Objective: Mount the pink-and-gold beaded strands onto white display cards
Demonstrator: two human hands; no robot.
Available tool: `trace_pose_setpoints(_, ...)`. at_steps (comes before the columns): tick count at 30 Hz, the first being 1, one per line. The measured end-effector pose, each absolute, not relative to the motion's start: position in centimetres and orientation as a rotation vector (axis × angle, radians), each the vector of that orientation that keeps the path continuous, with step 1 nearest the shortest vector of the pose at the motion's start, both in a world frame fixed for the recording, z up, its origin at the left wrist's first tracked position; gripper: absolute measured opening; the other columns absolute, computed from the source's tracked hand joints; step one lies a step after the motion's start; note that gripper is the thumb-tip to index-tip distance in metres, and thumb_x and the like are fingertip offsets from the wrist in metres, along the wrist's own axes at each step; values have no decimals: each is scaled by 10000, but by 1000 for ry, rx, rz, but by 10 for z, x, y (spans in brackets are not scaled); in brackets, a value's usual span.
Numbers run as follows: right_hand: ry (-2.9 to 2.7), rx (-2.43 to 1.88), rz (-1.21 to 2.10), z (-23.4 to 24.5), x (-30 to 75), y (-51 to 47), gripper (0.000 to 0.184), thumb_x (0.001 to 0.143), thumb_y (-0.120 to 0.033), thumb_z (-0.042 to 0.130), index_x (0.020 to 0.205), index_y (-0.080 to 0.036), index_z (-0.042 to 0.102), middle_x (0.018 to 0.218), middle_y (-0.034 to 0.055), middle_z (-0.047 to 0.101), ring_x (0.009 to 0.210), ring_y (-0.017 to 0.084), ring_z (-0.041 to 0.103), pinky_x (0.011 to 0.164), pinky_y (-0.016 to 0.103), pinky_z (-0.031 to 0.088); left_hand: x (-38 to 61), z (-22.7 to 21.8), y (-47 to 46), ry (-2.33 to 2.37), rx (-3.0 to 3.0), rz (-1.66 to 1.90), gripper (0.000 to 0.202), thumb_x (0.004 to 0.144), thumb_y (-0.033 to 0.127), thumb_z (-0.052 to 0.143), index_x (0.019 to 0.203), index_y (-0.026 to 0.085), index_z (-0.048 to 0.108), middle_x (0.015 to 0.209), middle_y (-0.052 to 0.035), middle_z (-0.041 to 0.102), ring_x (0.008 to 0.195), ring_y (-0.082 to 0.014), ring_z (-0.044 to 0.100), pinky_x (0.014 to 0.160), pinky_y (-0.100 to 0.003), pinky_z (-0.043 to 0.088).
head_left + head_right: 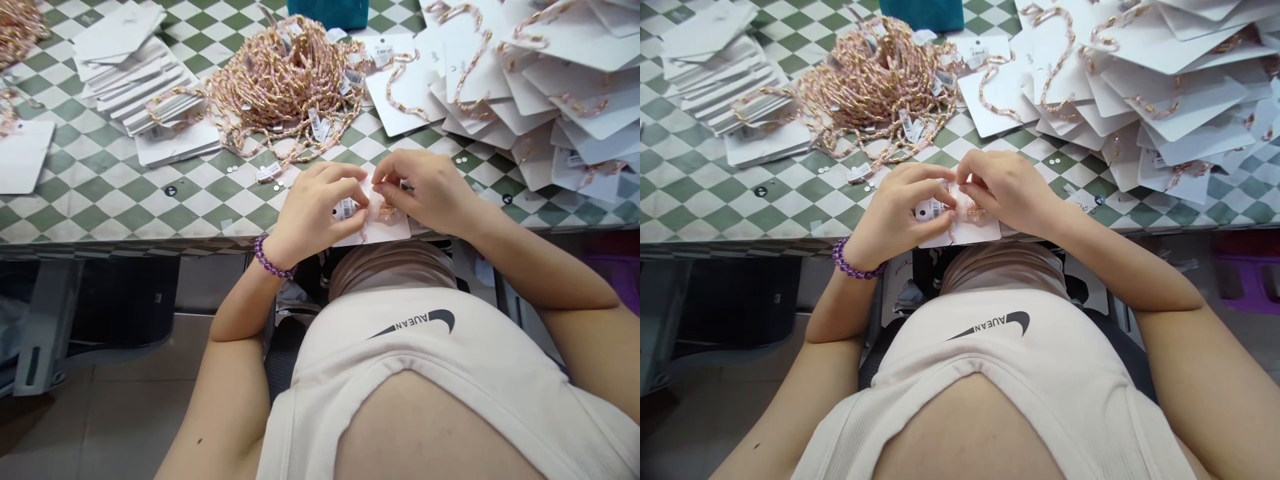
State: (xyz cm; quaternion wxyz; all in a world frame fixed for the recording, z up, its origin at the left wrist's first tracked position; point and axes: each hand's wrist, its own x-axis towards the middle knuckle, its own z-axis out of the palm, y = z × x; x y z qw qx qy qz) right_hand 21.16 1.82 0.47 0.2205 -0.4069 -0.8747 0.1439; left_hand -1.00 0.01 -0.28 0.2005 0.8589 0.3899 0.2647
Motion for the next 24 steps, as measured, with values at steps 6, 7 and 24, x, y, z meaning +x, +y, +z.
trace_pose_setpoints(6,-2521,-1157,292,5,206,18,201,954,-297,511,985,-193,680,772,47,661,809,204,615,764,325,452,-9,-2,-1,1100,2384,729,72,879,256,605,856,242,671,1254,-25,678,1141,-249,604,1050,-457,439)
trace_pose_setpoints(7,-2540,-1158,284,6,206,18,199,951,-290,512,984,-191,682,776,49,662,816,207,616,764,326,446,-9,-1,-1,1098,2384,727,74,880,256,604,853,242,671,1252,-25,679,1140,-250,603,1048,-457,441)
trace_pose_setpoints(24,-2314,-1215,315,9,208,16,193,933,-321,563,1063,-196,633,838,40,697,814,202,634,757,338,483,-9,1,-1,1099,2405,721,76,889,255,612,835,234,661,1253,-35,686,1149,-246,613,1051,-450,444)
